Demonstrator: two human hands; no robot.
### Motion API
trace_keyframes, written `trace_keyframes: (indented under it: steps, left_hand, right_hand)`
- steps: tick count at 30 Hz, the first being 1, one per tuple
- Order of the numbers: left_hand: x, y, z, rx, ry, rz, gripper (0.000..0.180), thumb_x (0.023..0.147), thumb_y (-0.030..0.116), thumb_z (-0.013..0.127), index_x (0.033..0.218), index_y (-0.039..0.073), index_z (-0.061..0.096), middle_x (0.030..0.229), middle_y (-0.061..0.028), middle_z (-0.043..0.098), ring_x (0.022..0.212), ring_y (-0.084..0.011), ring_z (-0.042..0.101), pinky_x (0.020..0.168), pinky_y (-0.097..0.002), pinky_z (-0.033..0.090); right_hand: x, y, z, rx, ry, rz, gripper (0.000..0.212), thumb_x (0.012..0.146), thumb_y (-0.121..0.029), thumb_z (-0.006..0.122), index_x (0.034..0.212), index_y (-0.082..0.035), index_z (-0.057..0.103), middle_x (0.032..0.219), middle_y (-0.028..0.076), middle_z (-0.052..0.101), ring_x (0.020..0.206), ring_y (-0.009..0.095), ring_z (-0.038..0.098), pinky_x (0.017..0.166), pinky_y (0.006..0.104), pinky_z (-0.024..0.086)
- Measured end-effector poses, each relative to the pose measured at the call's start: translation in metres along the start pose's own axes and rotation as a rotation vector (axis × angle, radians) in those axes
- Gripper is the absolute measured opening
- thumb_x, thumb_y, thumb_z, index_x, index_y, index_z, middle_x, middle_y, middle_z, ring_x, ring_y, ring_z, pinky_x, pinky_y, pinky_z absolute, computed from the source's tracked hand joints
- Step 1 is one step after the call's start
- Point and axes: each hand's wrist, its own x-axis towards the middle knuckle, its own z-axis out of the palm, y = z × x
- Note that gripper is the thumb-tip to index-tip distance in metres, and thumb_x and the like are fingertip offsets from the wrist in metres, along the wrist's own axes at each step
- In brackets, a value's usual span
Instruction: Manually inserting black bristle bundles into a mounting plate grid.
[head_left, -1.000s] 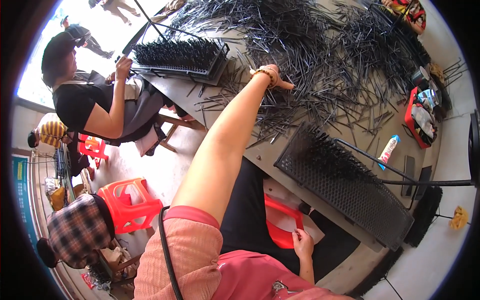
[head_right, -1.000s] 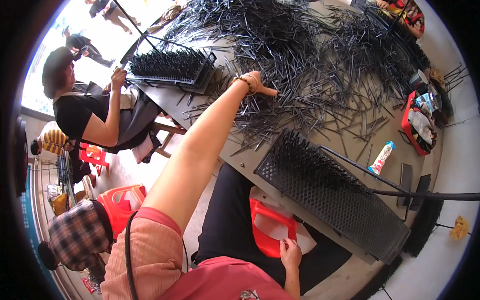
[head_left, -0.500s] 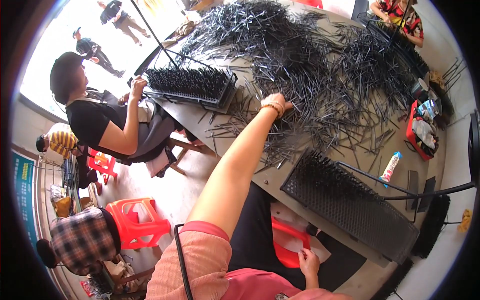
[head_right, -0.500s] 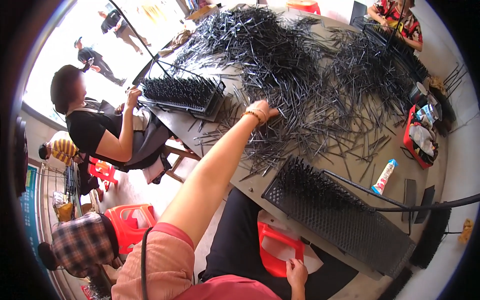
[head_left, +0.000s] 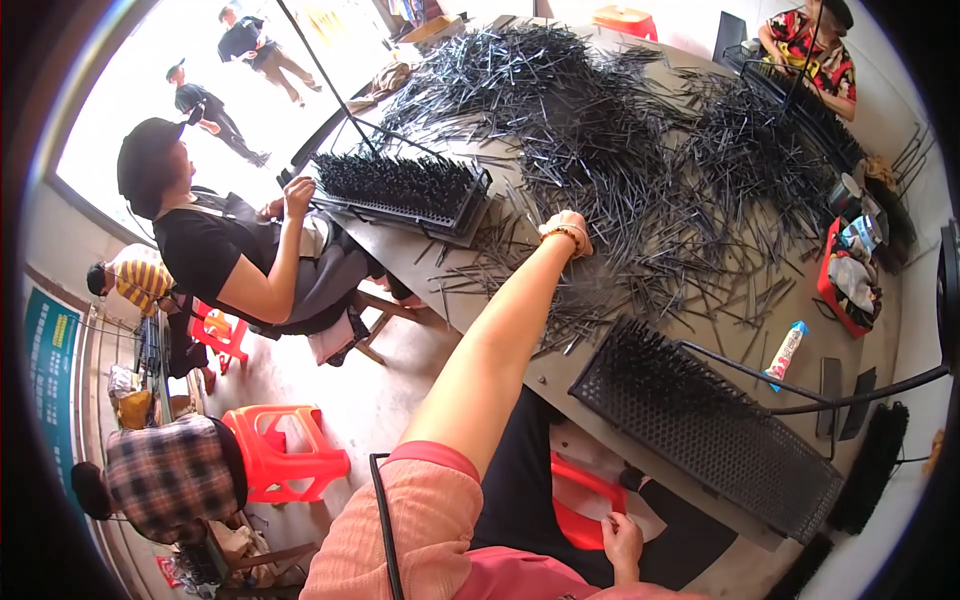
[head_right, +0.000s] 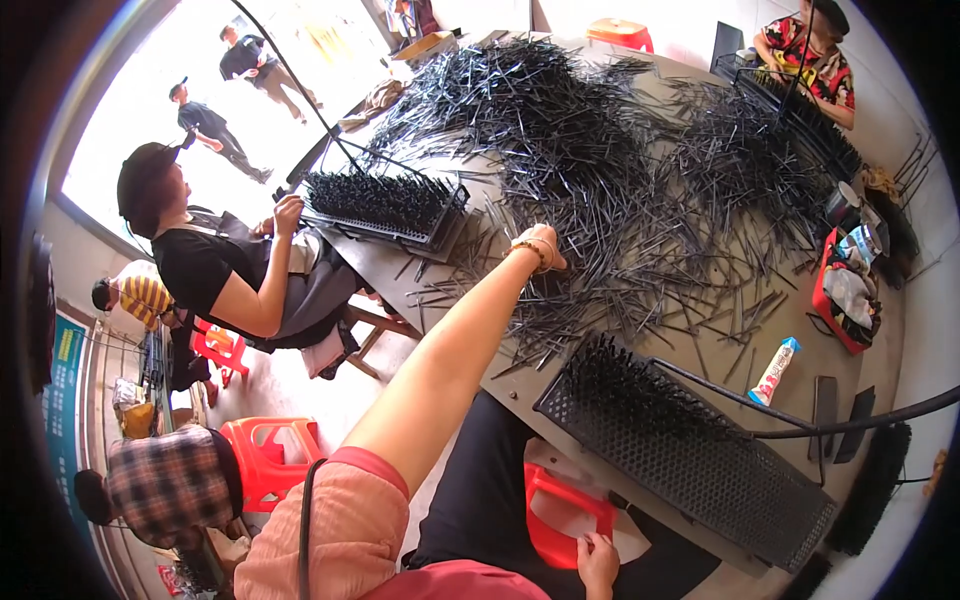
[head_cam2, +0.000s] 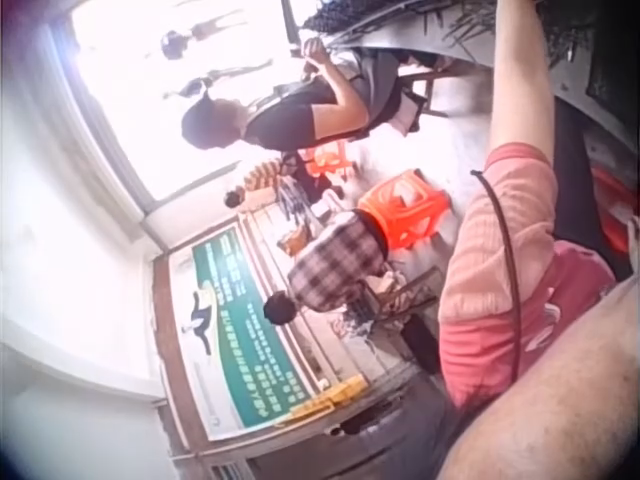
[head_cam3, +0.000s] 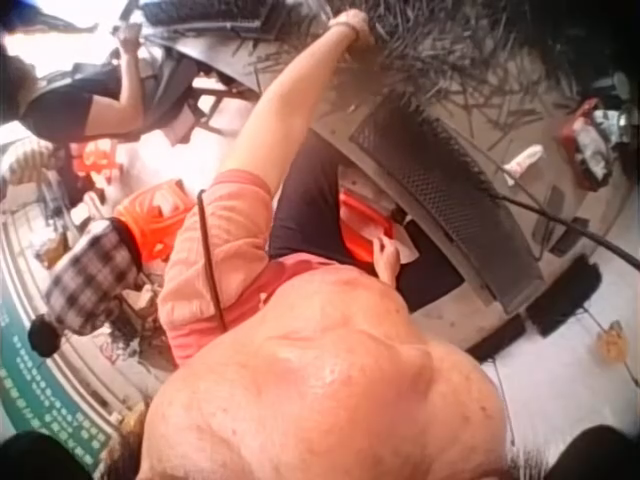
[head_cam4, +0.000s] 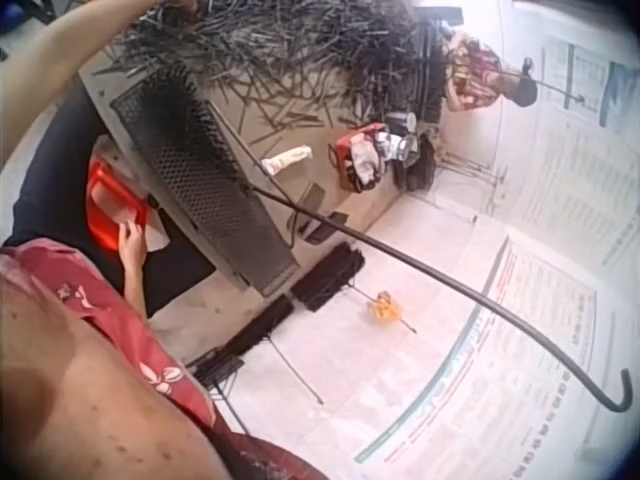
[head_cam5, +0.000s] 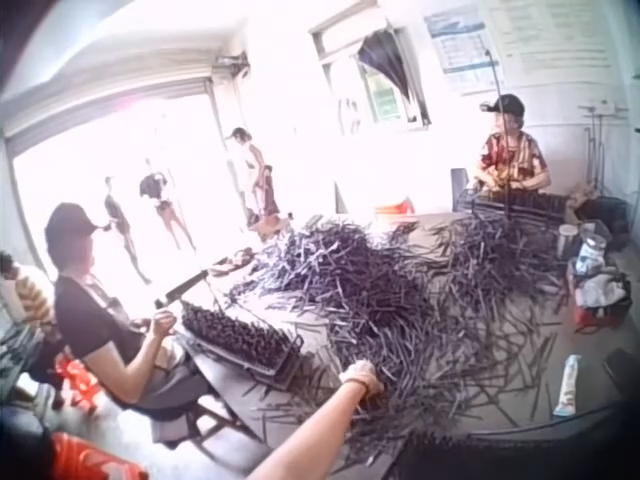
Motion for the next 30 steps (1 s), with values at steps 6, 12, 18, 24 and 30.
trace_keyframes:
  steps: [6,12,18,24,30]
  left_hand:
    - [-0.007,-0.002,-0.004,-0.075,0.072,-0.074,0.035,0.07,0.026,0.074,0.102,0.011,0.069,0.112,-0.0089,0.065,0.106,-0.0271,0.062,0.084,-0.039,0.049]
    - [-0.009,-0.005,-0.004,-0.092,0.097,0.025,0.037,0.068,0.03,0.074,0.096,0.005,0.07,0.105,-0.0141,0.067,0.1,-0.0272,0.065,0.081,-0.0367,0.053]
    - [-0.011,-0.047,-0.031,0.072,0.216,0.396,0.047,0.062,0.033,0.074,0.093,-0.003,0.068,0.098,-0.0229,0.066,0.094,-0.034,0.064,0.082,-0.0381,0.052]
    - [-0.035,-0.053,-0.03,0.162,0.011,0.593,0.075,0.064,0.027,0.077,0.129,0.005,0.048,0.123,-0.0233,0.055,0.115,-0.035,0.053,0.098,-0.0384,0.043]
    - [-0.038,-0.091,-0.017,-0.293,0.137,0.509,0.092,0.066,0.029,0.076,0.14,0.001,0.028,0.125,-0.0263,0.052,0.118,-0.036,0.05,0.098,-0.0369,0.042]
  right_hand:
    - [0.001,0.001,-0.001,-0.004,-0.028,0.032,0.019,0.08,-0.02,0.065,0.091,-0.005,0.067,0.087,0.012,0.066,0.082,0.031,0.064,0.071,0.0389,0.05]
    - [-0.005,0.003,-0.002,-0.008,-0.021,0.036,0.02,0.081,-0.021,0.064,0.091,-0.005,0.067,0.087,0.013,0.066,0.083,0.032,0.063,0.072,0.0398,0.05]
    - [0.0,-0.016,-0.008,0.006,-0.032,-0.006,0.021,0.084,-0.022,0.062,0.094,-0.004,0.066,0.089,0.013,0.065,0.083,0.032,0.064,0.072,0.0388,0.05]
    - [0.001,-0.007,-0.005,-0.002,-0.015,-0.009,0.023,0.083,-0.02,0.063,0.097,-0.002,0.066,0.092,0.015,0.066,0.081,0.03,0.065,0.071,0.0364,0.05]
    - [-0.003,-0.005,-0.003,0.002,-0.01,-0.037,0.023,0.083,-0.02,0.063,0.097,-0.002,0.066,0.092,0.015,0.066,0.079,0.03,0.064,0.071,0.0354,0.05]
